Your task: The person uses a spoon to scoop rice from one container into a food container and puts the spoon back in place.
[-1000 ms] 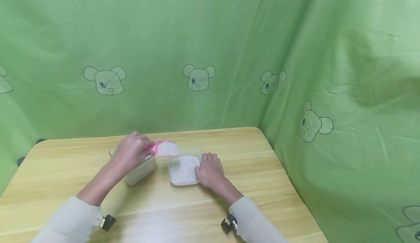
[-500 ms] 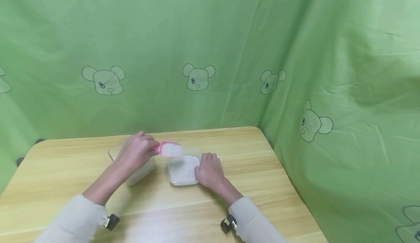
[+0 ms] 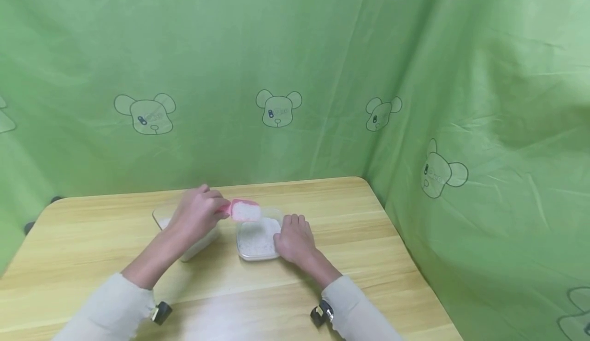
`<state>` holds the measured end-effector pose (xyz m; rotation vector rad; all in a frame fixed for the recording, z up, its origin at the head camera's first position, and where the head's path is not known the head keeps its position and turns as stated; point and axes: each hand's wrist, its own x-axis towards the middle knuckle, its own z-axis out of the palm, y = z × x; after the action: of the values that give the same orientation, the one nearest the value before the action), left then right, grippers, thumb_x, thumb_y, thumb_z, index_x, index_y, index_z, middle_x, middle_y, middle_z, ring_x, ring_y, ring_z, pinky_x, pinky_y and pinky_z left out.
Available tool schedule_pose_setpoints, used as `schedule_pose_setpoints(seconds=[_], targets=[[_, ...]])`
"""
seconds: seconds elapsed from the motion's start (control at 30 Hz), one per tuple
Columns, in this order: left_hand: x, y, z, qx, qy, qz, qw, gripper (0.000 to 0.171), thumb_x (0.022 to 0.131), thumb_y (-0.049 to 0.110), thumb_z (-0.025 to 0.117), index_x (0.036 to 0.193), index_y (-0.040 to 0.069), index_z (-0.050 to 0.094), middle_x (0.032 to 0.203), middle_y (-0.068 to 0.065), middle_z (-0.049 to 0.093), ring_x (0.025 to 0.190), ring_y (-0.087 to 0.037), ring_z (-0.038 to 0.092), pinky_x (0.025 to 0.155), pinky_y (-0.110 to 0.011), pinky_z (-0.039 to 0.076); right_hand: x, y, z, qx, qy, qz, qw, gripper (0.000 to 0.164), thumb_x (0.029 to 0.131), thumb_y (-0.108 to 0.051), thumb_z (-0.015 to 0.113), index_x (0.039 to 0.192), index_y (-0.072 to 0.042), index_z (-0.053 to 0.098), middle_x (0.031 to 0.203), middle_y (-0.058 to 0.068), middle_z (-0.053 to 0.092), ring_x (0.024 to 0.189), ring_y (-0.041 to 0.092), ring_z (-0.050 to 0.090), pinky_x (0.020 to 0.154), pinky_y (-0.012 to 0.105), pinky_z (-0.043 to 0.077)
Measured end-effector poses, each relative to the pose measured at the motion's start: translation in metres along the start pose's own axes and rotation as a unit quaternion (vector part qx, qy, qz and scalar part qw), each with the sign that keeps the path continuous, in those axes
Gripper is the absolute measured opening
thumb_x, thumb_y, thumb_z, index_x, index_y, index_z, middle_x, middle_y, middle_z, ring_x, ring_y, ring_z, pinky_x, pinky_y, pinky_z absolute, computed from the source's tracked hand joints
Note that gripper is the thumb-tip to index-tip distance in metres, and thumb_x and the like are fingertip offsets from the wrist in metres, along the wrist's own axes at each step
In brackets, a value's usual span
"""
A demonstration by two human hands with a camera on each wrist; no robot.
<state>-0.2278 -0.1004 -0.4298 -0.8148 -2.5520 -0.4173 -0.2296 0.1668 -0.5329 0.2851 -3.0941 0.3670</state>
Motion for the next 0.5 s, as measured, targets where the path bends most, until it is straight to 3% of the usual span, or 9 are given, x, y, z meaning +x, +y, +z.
schedule_pose_setpoints(seconds=[0.23, 0.5], targets=[[0.002, 0.006, 0.002, -0.002, 0.021, 0.031, 0.9993, 0.018, 0.076, 0.01, 0.09, 0.092, 0.011, 0.082, 0.089, -0.006, 0.08, 0.073, -0.019, 0.056, 0.066, -0.028, 0.043, 0.001, 0.0, 0.0, -0.003, 0.003, -0.001, 1.0, 0.026, 0.094, -0.028, 0.05, 0.1, -0.003, 0.05, 0.093, 0.009, 0.045, 0.089, 0.026, 0.039, 0.082, 0.037, 0.038], [0.0, 0.013, 0.002, -0.007, 0.013, 0.023, 0.9996, 0.018, 0.079, 0.011, 0.088, 0.096, 0.01, 0.082, 0.092, -0.005, 0.08, 0.078, -0.019, 0.058, 0.069, -0.03, 0.047, 0.001, 0.0, -0.001, -0.004, 0.003, -0.003, 1.0, 0.026, 0.094, -0.027, 0.05, 0.1, -0.002, 0.05, 0.092, 0.009, 0.045, 0.088, 0.026, 0.038, 0.081, 0.037, 0.038]])
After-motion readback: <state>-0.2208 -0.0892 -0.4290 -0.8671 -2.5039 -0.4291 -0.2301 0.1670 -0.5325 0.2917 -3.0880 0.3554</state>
